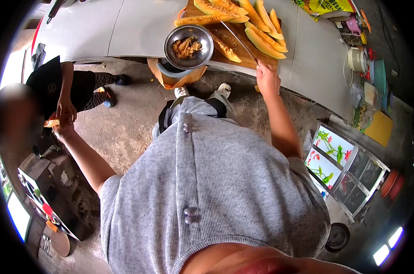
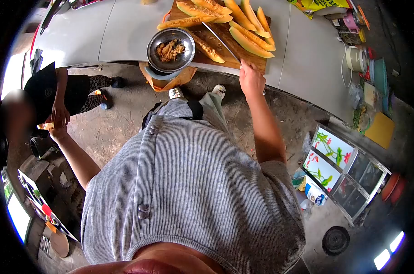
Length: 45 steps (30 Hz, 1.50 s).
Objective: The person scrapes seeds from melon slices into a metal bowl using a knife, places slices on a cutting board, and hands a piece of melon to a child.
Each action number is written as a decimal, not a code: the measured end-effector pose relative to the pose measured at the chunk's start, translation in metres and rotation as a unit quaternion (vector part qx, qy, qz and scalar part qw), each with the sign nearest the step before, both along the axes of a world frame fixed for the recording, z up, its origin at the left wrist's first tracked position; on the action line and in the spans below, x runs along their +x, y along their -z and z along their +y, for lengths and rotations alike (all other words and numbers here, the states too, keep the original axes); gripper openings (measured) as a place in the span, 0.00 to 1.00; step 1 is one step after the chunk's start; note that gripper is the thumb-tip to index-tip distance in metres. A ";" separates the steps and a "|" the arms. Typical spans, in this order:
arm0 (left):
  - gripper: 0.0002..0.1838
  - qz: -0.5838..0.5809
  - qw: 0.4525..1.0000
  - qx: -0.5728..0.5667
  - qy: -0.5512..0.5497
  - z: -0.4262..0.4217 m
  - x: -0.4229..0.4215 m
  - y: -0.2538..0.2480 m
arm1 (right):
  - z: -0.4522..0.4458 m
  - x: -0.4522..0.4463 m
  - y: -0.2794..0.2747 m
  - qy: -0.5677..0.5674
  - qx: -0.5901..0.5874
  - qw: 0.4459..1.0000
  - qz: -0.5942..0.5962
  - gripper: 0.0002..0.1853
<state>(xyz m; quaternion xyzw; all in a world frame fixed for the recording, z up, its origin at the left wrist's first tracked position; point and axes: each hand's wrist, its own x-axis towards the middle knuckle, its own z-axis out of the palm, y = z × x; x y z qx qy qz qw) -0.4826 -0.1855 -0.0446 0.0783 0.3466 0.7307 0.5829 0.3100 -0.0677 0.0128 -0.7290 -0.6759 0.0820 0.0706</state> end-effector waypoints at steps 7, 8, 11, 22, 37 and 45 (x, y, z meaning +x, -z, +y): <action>0.27 0.174 0.827 -0.372 -0.385 0.006 0.120 -0.083 | -0.012 0.019 -0.010 -0.006 -0.004 0.997 0.077 0.15; 0.26 0.236 0.819 -0.348 -0.391 0.008 0.152 -0.088 | -0.014 0.024 -0.011 0.009 0.005 0.996 0.093 0.15; 0.21 0.398 0.834 -0.222 -0.312 0.014 0.260 -0.075 | -0.021 0.042 -0.015 0.036 -0.032 0.995 0.089 0.15; 0.22 0.090 0.949 -0.249 0.173 0.141 0.678 0.018 | -0.010 0.090 0.000 0.018 -0.112 0.979 0.170 0.16; 0.19 -0.345 0.933 -0.088 -0.052 0.167 0.687 0.036 | 0.021 0.134 0.004 -0.159 -0.096 0.968 0.169 0.15; 0.18 -0.369 0.925 -0.036 -0.086 0.170 0.707 0.047 | 0.025 0.136 0.004 -0.176 -0.086 0.966 0.169 0.15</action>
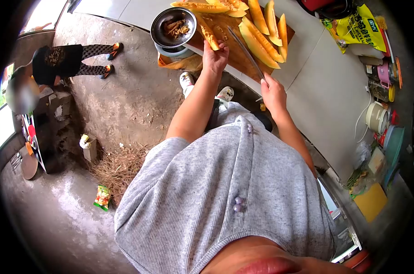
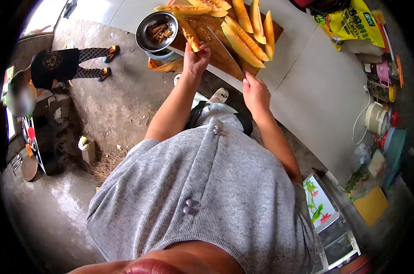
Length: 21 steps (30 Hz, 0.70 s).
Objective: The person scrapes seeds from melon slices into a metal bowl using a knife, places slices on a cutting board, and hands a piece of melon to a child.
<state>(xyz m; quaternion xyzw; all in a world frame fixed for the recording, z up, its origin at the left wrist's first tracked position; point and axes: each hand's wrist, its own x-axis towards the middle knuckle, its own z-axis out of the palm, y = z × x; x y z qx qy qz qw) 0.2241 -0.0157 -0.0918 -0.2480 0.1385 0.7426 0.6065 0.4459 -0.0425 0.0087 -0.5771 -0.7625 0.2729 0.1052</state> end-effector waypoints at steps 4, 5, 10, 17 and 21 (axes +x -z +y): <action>0.21 0.038 0.996 -0.079 -0.013 -0.003 0.007 -0.011 | 0.004 -0.001 -0.006 0.014 -0.019 1.000 -0.008 0.15; 0.21 0.039 0.996 -0.077 -0.014 -0.007 0.009 -0.014 | 0.004 -0.001 -0.007 0.023 -0.023 0.999 -0.010 0.15; 0.20 0.022 0.995 -0.070 0.062 -0.035 0.022 -0.047 | 0.010 0.004 -0.015 0.058 -0.015 0.998 0.007 0.14; 0.19 0.212 0.958 -0.084 0.174 -0.059 -0.044 -0.098 | 0.042 -0.011 -0.049 0.080 0.009 0.992 0.096 0.21; 0.18 0.340 0.906 -0.013 0.253 -0.053 -0.134 -0.113 | 0.071 -0.052 -0.062 0.023 0.019 0.986 0.166 0.17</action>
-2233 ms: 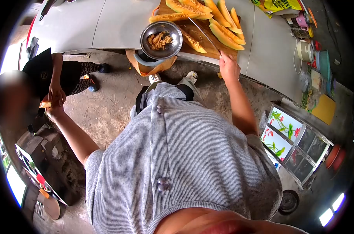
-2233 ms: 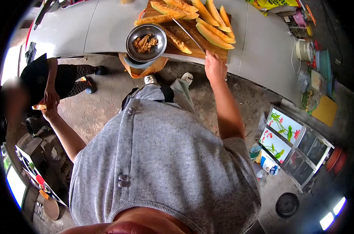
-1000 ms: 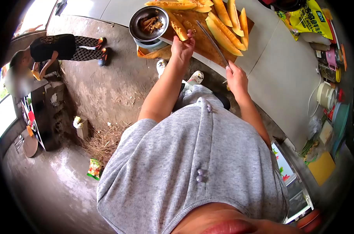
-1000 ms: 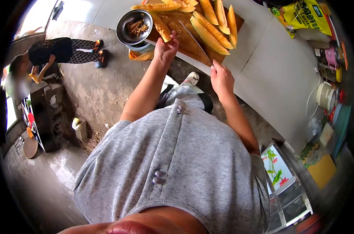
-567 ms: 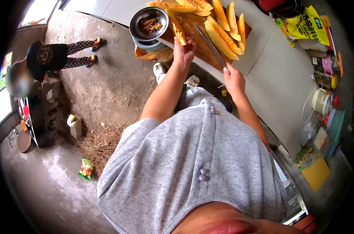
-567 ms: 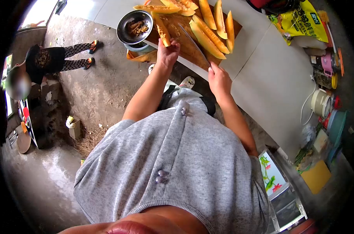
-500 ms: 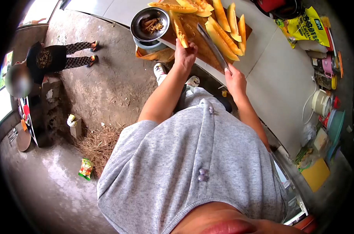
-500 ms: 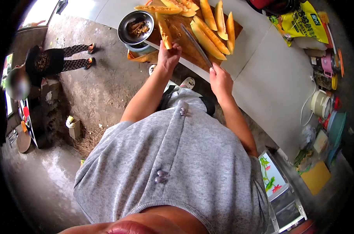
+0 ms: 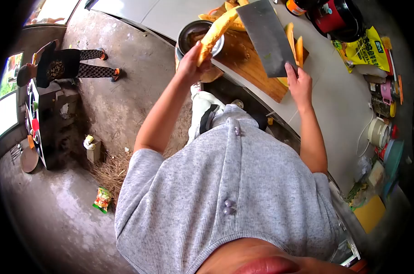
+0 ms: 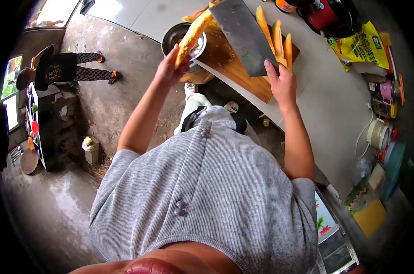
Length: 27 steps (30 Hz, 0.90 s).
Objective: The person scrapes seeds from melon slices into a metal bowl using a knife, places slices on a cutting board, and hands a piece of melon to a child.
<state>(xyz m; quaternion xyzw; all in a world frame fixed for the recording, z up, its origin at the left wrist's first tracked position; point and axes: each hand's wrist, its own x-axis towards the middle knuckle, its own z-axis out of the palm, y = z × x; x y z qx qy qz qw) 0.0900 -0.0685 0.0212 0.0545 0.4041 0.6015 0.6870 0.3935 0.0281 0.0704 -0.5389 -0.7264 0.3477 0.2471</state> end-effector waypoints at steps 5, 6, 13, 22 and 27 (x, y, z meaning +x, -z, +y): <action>0.19 0.065 0.997 -0.012 0.047 0.015 -0.081 -0.004 | 0.023 -0.056 0.008 -0.041 0.037 0.998 0.002 0.17; 0.19 0.079 0.995 -0.010 0.064 0.017 -0.093 -0.005 | 0.024 -0.065 0.011 -0.038 0.042 0.998 -0.015 0.17; 0.18 0.118 0.982 -0.022 0.143 0.035 -0.132 -0.004 | 0.021 -0.098 0.035 -0.031 0.034 0.999 -0.023 0.16; 0.18 0.091 0.977 0.007 0.192 0.040 -0.139 0.012 | 0.005 -0.102 0.056 -0.009 0.018 1.000 0.007 0.15; 0.18 0.056 0.978 0.000 0.201 0.038 -0.139 0.013 | 0.003 -0.099 0.061 0.006 0.012 1.000 0.011 0.15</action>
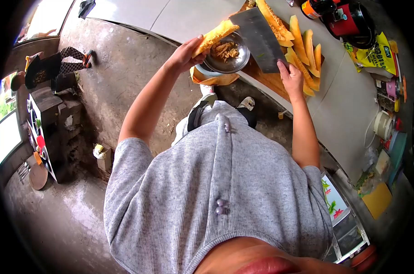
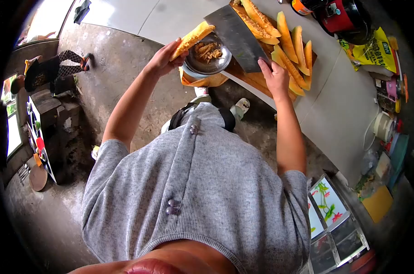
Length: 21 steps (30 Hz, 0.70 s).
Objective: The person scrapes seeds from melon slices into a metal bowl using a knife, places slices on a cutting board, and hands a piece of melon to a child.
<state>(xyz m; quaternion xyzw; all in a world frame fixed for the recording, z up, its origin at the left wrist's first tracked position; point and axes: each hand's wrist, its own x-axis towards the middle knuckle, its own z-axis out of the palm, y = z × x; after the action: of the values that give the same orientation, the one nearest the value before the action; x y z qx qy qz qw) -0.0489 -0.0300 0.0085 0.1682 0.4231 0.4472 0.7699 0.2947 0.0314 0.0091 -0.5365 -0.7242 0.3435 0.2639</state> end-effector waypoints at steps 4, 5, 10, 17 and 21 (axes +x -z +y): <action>0.18 -0.045 0.999 -0.009 0.016 -0.002 -0.004 0.005 | -0.001 0.005 0.005 0.013 -0.035 0.999 0.034 0.15; 0.18 -0.045 0.999 -0.009 0.014 -0.003 -0.005 0.006 | -0.001 0.006 0.004 0.012 -0.058 0.998 0.028 0.15; 0.19 -0.034 0.999 -0.007 0.020 -0.005 -0.003 -0.002 | -0.001 0.005 0.000 -0.018 -0.061 0.997 0.053 0.15; 0.19 -0.040 0.999 -0.009 0.021 -0.004 -0.003 0.001 | 0.002 0.012 0.000 -0.020 -0.080 0.996 0.046 0.15; 0.19 -0.034 0.999 -0.007 0.023 -0.004 -0.002 0.005 | 0.002 0.020 0.000 -0.022 -0.065 0.997 0.034 0.15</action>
<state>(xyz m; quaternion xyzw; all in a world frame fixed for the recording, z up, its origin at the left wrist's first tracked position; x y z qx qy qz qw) -0.0508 -0.0339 0.0033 0.1569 0.3959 0.4317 0.7952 0.3144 0.0338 0.0091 -0.5243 -0.7028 0.4137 0.2450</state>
